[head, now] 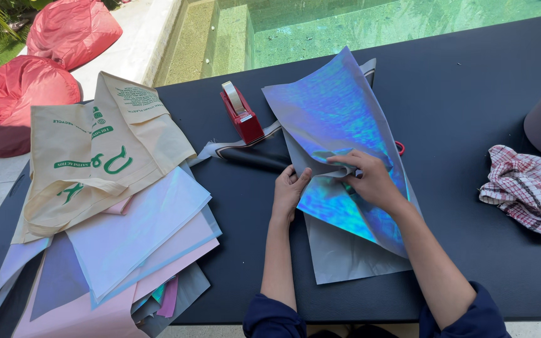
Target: The person folds and layers sheets of black, iridescent, and translucent wrapping film by hand, occasionally using scissors to make small adjustments.
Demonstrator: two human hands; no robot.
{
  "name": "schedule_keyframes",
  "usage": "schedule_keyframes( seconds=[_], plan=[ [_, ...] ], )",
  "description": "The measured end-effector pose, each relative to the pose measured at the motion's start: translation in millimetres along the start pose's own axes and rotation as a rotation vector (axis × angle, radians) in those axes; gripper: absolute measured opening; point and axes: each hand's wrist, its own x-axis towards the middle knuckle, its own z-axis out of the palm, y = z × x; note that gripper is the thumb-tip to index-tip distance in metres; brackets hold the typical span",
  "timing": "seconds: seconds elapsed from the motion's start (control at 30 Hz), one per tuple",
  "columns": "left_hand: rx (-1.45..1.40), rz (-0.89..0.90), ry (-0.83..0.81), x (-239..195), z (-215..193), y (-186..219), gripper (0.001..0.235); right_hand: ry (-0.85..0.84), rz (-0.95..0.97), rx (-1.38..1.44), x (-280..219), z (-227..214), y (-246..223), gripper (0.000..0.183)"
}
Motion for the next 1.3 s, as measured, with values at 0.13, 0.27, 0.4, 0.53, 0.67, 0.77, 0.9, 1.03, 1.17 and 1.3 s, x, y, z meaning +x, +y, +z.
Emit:
schedule_keyframes(
  seconds=[0.13, 0.27, 0.4, 0.53, 0.67, 0.77, 0.9, 1.03, 1.17, 1.3],
  plan=[
    [0.192, 0.013, 0.091, -9, -14, 12, 0.045, 0.29, 0.049, 0.23, 2, -52, 19, 0.042],
    [0.275, -0.046, 0.205, -36, -12, 51, 0.039, 0.466, 0.067, 0.25, -15, -97, 11, 0.028],
    [0.306, -0.035, 0.217, -31, -34, 46, 0.046, 0.485, 0.075, 0.185, -32, -106, 11, 0.031],
    [0.281, -0.044, 0.251, -23, -57, 37, 0.049, 0.5, 0.088, 0.123, -42, -103, 10, 0.034],
    [0.277, -0.052, 0.3, -19, -90, 36, 0.055, 0.515, 0.098, 0.094, -44, -118, 20, 0.036],
    [0.256, -0.047, 0.353, -18, -116, 36, 0.057, 0.529, 0.108, 0.062, -52, -135, 34, 0.039],
    [0.237, -0.007, 0.346, 17, -168, 0, 0.06, 0.555, 0.129, 0.001, -63, -146, 44, 0.043],
    [0.253, 0.051, 0.372, -50, -98, 58, 0.053, 0.573, 0.149, -0.071, -69, -153, 47, 0.047],
    [0.291, 0.413, 0.325, -13, -134, 17, 0.056, 0.573, 0.158, -0.117, -58, -168, 49, 0.049],
    [0.332, 0.492, 0.339, -19, -116, 33, 0.031, 0.41, 0.13, -0.414, -81, -184, 90, 0.078]
  ],
)
